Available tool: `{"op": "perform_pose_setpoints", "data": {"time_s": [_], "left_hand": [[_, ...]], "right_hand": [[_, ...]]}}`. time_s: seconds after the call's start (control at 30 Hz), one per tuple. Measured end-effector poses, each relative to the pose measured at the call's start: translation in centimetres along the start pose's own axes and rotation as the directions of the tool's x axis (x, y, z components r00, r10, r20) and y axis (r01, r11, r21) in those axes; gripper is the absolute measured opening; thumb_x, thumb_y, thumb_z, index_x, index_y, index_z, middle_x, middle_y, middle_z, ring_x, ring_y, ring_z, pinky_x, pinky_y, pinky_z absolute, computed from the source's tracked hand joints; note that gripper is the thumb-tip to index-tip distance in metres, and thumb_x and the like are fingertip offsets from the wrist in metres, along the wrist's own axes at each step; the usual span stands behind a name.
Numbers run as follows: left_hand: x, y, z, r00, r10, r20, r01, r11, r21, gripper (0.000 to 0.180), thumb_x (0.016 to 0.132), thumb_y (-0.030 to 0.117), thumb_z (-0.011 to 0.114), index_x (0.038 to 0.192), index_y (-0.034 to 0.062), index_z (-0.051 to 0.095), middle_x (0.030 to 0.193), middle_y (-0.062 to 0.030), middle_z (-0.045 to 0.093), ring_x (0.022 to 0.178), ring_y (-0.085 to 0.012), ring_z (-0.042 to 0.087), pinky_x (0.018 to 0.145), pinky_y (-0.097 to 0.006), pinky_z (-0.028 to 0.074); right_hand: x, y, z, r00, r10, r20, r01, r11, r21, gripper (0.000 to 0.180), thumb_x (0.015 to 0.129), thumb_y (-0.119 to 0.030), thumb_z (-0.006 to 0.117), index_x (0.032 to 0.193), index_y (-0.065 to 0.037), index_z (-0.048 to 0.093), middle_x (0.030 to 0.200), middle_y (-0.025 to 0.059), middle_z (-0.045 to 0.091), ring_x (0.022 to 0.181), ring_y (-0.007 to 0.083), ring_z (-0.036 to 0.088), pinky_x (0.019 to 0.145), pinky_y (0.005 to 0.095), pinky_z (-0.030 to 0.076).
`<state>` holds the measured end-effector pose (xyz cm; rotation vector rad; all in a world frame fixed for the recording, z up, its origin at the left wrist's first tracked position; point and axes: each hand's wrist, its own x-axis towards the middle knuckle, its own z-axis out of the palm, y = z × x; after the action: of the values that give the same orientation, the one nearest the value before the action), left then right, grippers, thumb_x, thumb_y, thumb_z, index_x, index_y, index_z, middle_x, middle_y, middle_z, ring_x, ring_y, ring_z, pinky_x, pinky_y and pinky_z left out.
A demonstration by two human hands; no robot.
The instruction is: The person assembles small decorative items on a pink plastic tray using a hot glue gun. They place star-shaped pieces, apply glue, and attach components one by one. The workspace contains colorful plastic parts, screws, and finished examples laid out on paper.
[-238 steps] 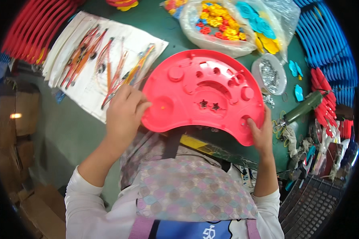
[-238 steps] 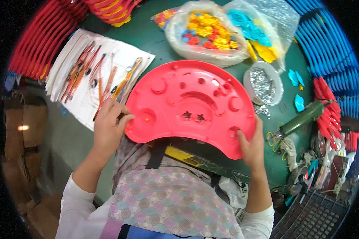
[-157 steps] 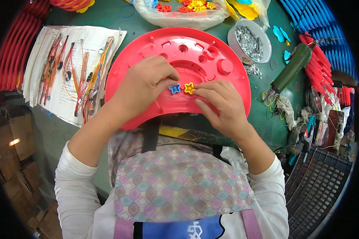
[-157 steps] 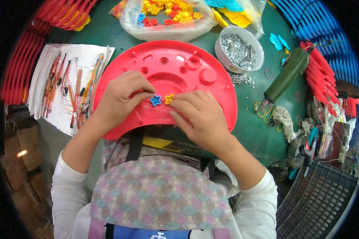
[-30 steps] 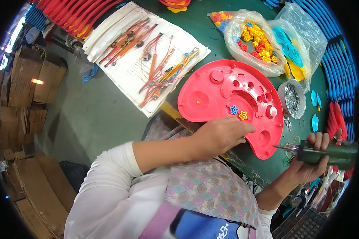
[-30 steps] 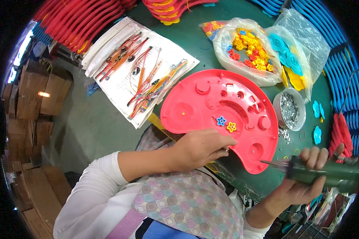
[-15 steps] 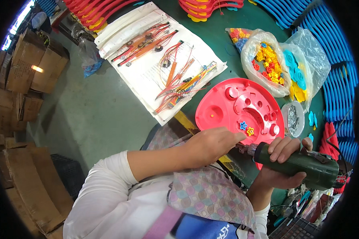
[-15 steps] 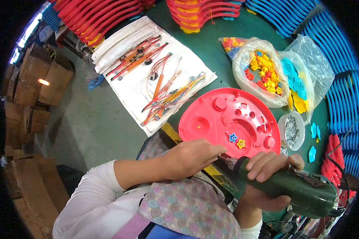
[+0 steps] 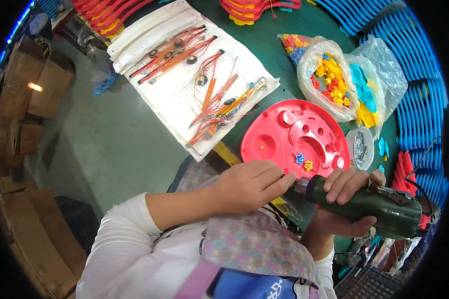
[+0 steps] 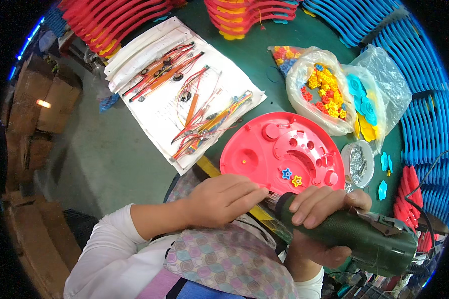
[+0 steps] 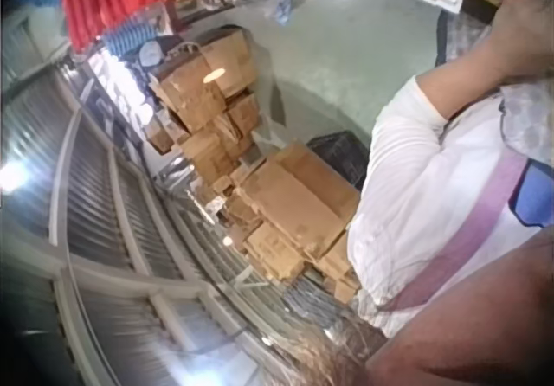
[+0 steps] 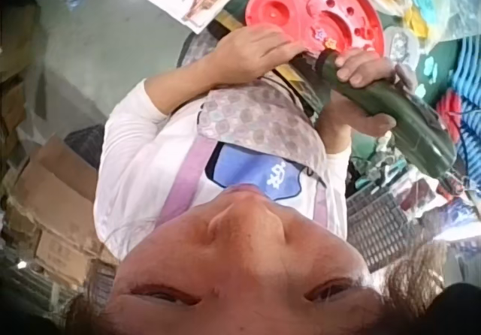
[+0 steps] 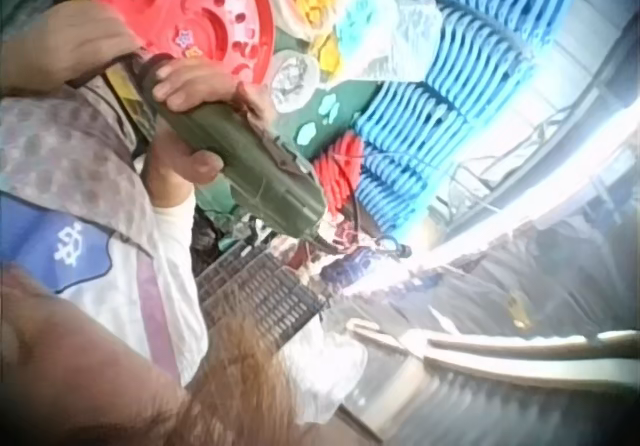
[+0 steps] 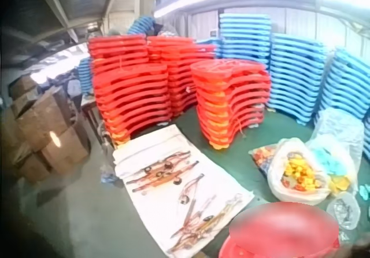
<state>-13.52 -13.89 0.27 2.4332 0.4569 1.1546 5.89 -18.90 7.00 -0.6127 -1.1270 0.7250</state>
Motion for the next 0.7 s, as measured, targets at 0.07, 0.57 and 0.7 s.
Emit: {"op": "perform_pose_setpoints", "data": {"time_s": [0.07,0.57,0.7], "left_hand": [[0.2,-1.2,-0.6,0.996,0.032,-0.088,-0.036,0.999,-0.036,0.04,0.087,0.008,0.06,0.126,-0.0001,0.059,0.106,-0.0128,0.066,0.087,-0.0293,0.065,0.076,-0.039,0.055],[-2.6,-11.8,-10.7,0.917,-0.348,0.194,0.24,0.87,0.431,0.014,0.082,0.001,0.071,0.095,0.0044,0.068,0.096,-0.0076,0.064,0.096,-0.0258,0.065,0.079,-0.036,0.055],[-2.0,-12.0,-10.8,0.905,-0.398,0.148,0.307,0.854,0.42,0.013,0.08,0.003,0.074,0.09,0.0048,0.066,0.091,-0.0065,0.062,0.088,-0.026,0.062,0.075,-0.038,0.052]], "right_hand": [[0.1,0.0,0.0,1.0,-0.008,-0.016,0.008,0.999,-0.034,0.077,0.092,-0.059,0.066,0.137,-0.002,0.04,0.075,0.0059,0.057,0.061,0.0193,0.058,0.063,0.0352,0.05],[-0.5,-0.1,-2.6,0.99,0.053,-0.131,-0.064,0.995,-0.082,0.074,0.093,-0.055,0.064,0.136,0.0,0.042,0.077,0.0066,0.055,0.061,0.0176,0.056,0.063,0.0345,0.05],[-0.4,-0.3,-2.6,0.993,0.06,-0.105,-0.069,0.994,-0.088,0.073,0.094,-0.055,0.063,0.138,0.001,0.042,0.076,0.006,0.055,0.062,0.0171,0.055,0.064,0.0339,0.048]]}}
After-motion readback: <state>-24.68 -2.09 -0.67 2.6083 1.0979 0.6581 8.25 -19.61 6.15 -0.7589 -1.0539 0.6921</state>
